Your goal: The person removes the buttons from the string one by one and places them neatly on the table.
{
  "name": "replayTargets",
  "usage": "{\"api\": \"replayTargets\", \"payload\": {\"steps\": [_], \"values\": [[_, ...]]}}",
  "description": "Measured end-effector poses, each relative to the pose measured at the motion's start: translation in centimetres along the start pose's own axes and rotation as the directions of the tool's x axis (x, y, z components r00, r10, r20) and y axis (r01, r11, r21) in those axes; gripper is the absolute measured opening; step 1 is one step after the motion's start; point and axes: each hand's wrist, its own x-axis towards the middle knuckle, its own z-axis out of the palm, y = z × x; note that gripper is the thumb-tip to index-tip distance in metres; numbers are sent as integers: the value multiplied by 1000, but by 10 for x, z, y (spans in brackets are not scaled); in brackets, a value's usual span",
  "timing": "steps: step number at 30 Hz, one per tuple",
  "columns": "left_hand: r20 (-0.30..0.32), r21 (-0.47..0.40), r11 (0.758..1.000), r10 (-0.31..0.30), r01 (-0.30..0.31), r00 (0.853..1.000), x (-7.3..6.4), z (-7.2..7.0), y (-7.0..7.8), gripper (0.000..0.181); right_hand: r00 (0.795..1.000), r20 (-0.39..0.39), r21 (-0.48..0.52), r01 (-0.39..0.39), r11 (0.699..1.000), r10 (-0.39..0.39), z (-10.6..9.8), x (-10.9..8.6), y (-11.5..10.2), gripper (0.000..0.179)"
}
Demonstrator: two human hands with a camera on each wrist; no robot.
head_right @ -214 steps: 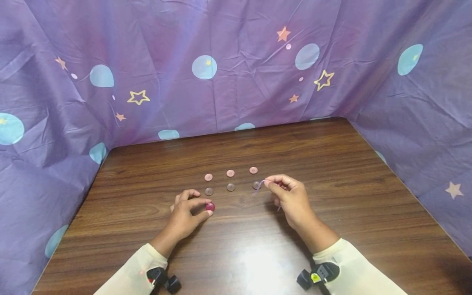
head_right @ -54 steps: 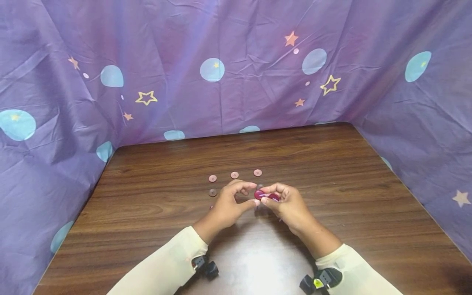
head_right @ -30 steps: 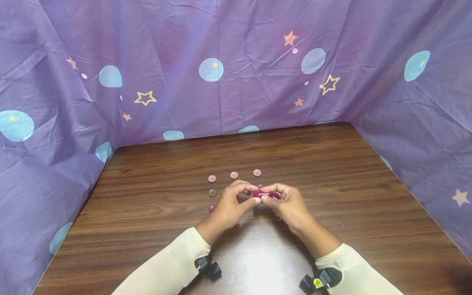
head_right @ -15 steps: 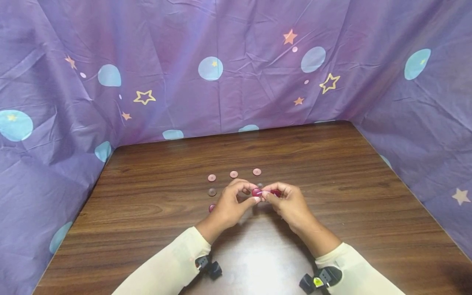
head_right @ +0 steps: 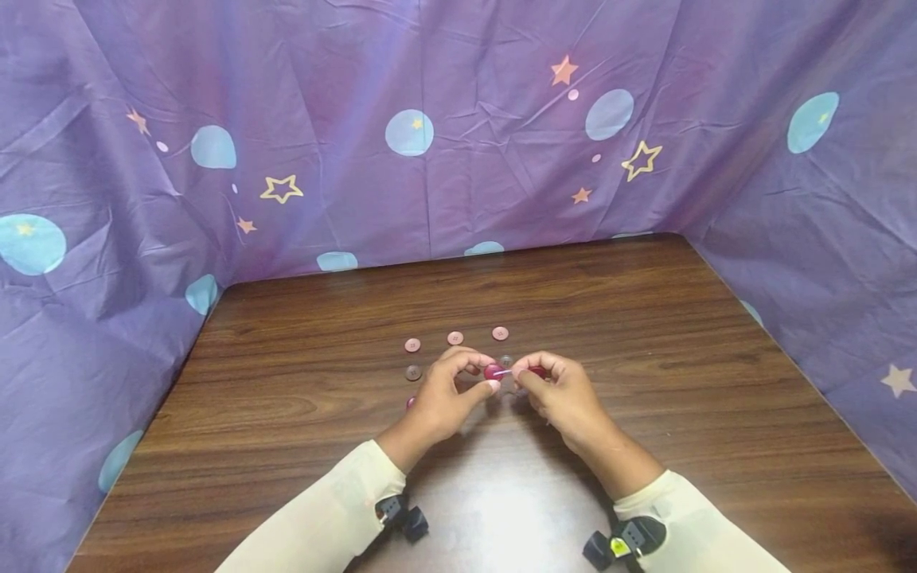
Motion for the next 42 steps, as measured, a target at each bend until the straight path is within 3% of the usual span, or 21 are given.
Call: {"api": "replayTargets", "payload": {"steps": [6, 16, 25, 42], "values": [[-23, 17, 1000, 16, -15, 1000, -1, -4, -5, 24, 999, -17, 7, -27, 1000, 27, 0, 1, -1, 15], [0, 2, 999, -35, 35, 999, -7, -15, -4, 25, 998, -42, -12, -42, 999, 42, 0, 2, 0, 14], [1, -18, 1000, -17, 17, 1000, -8, -21, -10, 25, 997, -54, -1, -62, 998, 62, -1, 2, -2, 13], [-55, -13, 1000, -10, 9, 998, -9, -35, -19, 24, 994, -88, 21, -65, 998, 67, -3, 3, -3, 20]]}}
